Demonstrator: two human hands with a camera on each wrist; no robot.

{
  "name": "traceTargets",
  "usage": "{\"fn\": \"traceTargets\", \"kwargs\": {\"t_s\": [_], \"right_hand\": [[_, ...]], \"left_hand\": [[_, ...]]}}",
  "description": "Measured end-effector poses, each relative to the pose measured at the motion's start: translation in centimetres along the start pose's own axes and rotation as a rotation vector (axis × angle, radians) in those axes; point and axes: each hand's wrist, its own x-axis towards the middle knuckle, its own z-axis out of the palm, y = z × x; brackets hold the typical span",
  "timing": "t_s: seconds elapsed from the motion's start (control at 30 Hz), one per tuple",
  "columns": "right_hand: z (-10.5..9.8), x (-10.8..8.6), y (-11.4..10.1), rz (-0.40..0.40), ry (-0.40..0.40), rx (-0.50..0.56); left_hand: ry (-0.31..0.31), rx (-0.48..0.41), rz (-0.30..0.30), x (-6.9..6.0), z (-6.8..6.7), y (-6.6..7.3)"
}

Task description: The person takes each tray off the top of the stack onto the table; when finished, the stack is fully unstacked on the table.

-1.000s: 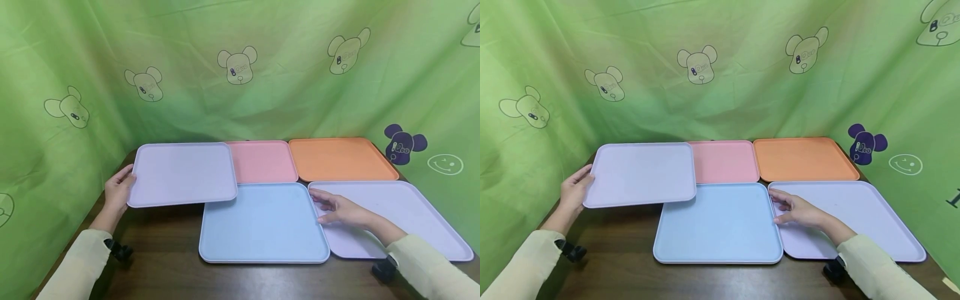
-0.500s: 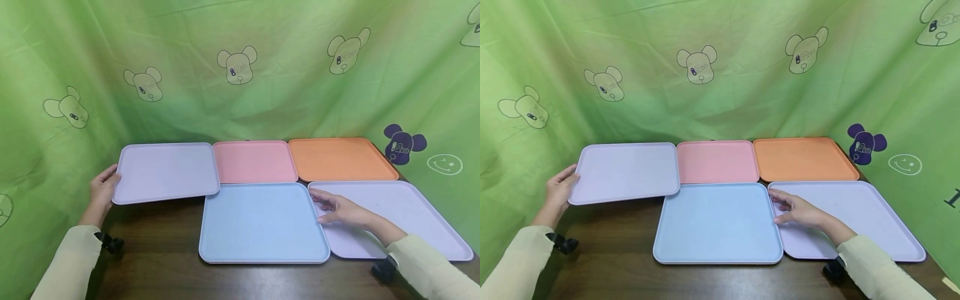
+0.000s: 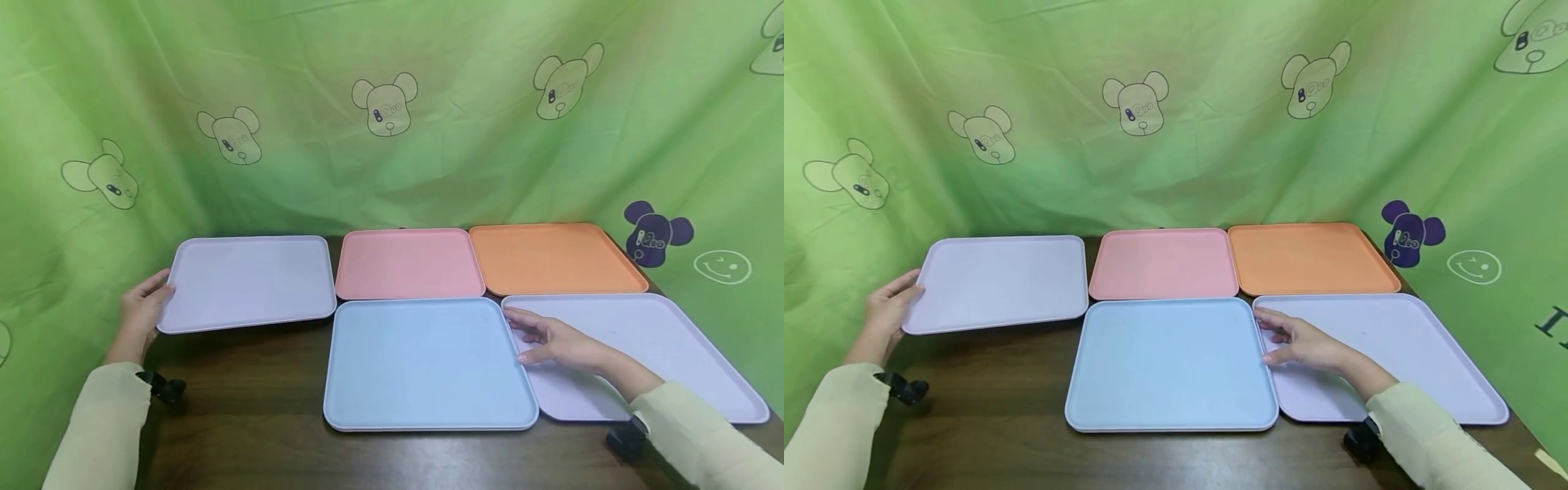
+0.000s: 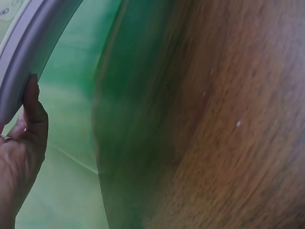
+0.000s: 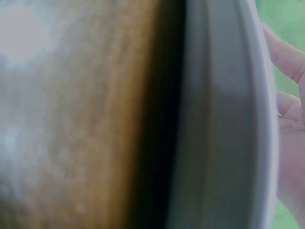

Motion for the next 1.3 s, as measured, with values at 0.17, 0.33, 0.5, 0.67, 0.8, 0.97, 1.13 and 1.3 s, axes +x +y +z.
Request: {"fn": "traceTargets", "kwargs": {"t_s": [0.17, 0.33, 0.5, 0.67, 0.8, 0.97, 1.13, 1.3], "right_hand": [[-0.1, 0.1, 0.0, 0.0, -0.001, 0.003], [-0.1, 0.1, 0.0, 0.005, -0.002, 0.0], [-0.1, 0.1, 0.0, 0.003, 0.001, 0.005], [0.0, 0.1, 0.0, 0.001, -0.001, 0.011], [0.0, 0.1, 0.0, 0.0, -0.001, 0.009], [0.0, 0.1, 0.0, -0.002, -0.006, 0.014], [0.1, 0.1, 0.0, -0.003, -0.002, 0.014], [0.1, 0.1, 0.0, -0.004, 0.0, 0.013]], "left_hand": [[-0.013, 0.005, -0.01, 0.4, -0.4, -0.1], [-0.018, 0.017, -0.019, 0.5, -0.3, -0.4], [-0.01, 0.017, -0.012, 0.5, 0.1, -0.5], [-0.019, 0.009, 0.004, 0.6, 0.3, -0.6], [-0.05, 0.064, -0.001, 0.5, 0.3, -0.9], [-0.08, 0.128, -0.015, 0.5, 0.1, -1.6], [-0.085, 0.153, -0.01, 0.4, 0.3, -1.9], [-0.092, 0.172, -0.039, 0.6, 0.5, -2.0]]}}
